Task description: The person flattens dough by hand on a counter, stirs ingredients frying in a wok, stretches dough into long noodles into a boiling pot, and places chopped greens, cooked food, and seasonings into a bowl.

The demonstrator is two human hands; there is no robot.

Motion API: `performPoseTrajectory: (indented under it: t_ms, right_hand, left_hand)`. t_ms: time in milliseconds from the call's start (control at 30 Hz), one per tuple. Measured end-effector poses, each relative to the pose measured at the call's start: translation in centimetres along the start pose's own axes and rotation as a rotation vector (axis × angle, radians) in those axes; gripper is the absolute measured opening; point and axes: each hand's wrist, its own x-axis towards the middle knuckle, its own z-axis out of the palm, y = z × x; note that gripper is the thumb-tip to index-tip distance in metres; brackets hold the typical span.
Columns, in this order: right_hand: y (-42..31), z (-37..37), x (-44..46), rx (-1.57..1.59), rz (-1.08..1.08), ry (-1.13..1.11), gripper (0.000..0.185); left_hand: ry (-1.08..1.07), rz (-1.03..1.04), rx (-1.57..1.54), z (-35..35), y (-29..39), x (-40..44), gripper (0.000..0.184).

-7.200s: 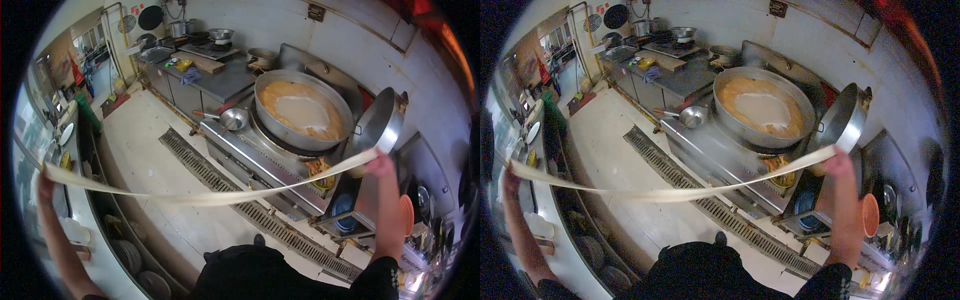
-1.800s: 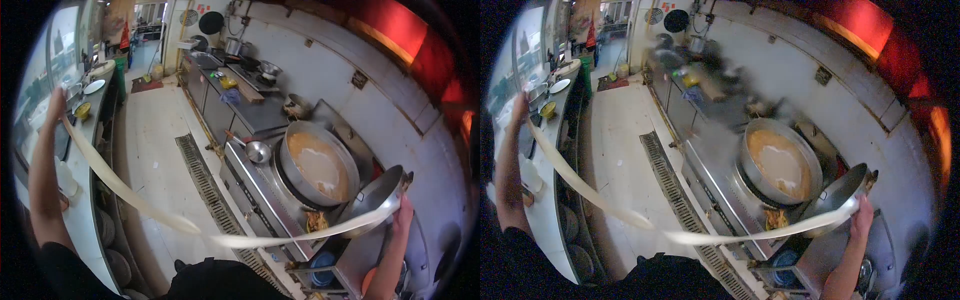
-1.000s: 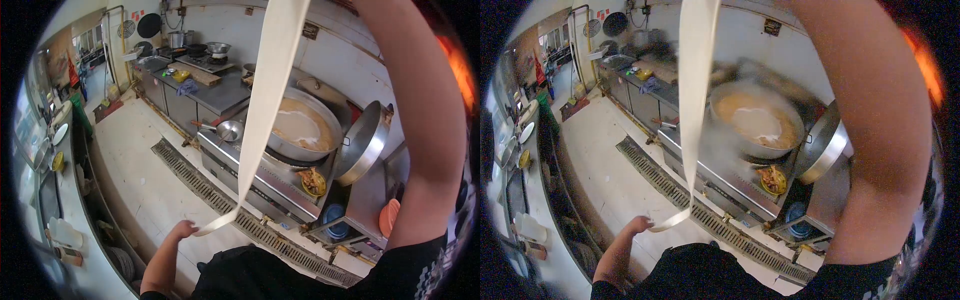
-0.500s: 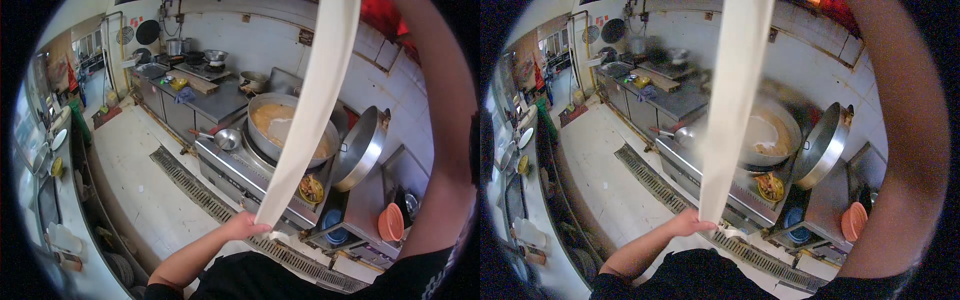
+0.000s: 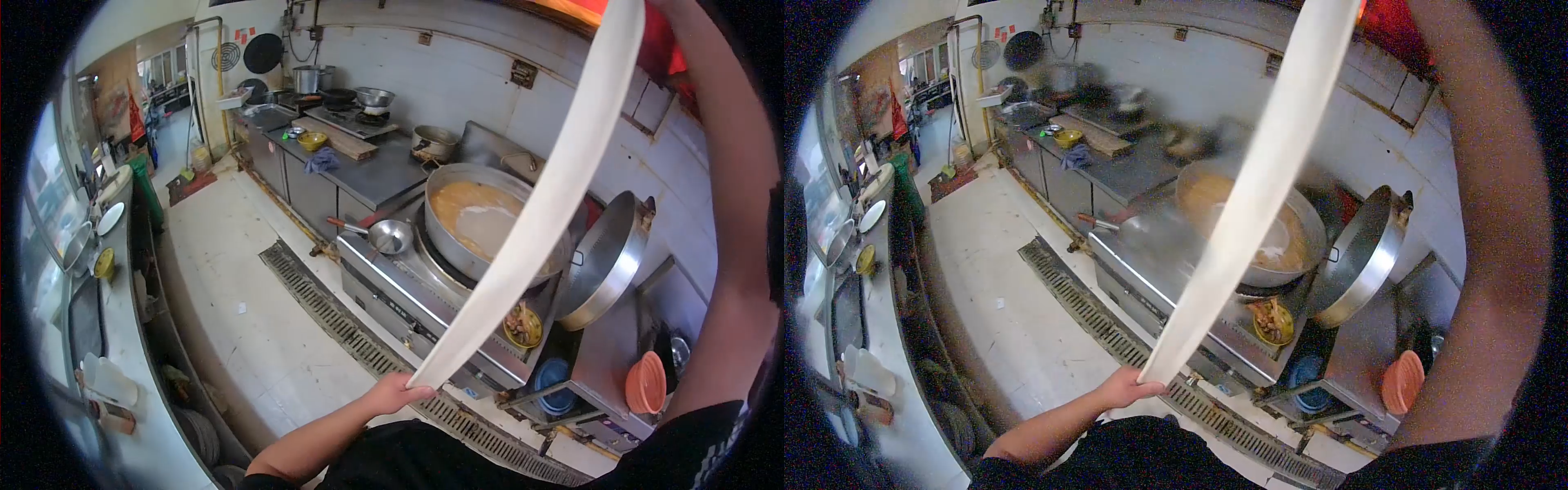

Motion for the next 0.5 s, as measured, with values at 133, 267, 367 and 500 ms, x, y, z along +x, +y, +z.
performPoseTrajectory:
  t_ms: [133, 267, 367, 500]
  right_hand:
    - [1.4, -2.2, 1.8, -0.139, -0.220, 0.121, 0.041]
    - [-1.9, -4.5, 4.4, -0.042, -0.099, 0.341, 0.040]
    - [-0.3, -4.0, 3.6, 0.103, -0.075, 0.086, 0.039]
    - [1.5, -0.7, -1.0, 0.002, -0.091, 0.060, 0.038]
  left_hand:
    - [0.032, -0.185, 0.454, -1.2, -1.0, -2.8, 0.039]
    - [0.087, -0.227, 0.463, -1.9, -6.1, -4.5, 0.036]
    - [0.168, -0.145, 0.397, -2.7, -4.3, -4.6, 0.027]
    - [0.209, -0.084, -0.045, -3.0, -4.0, -4.6, 0.024]
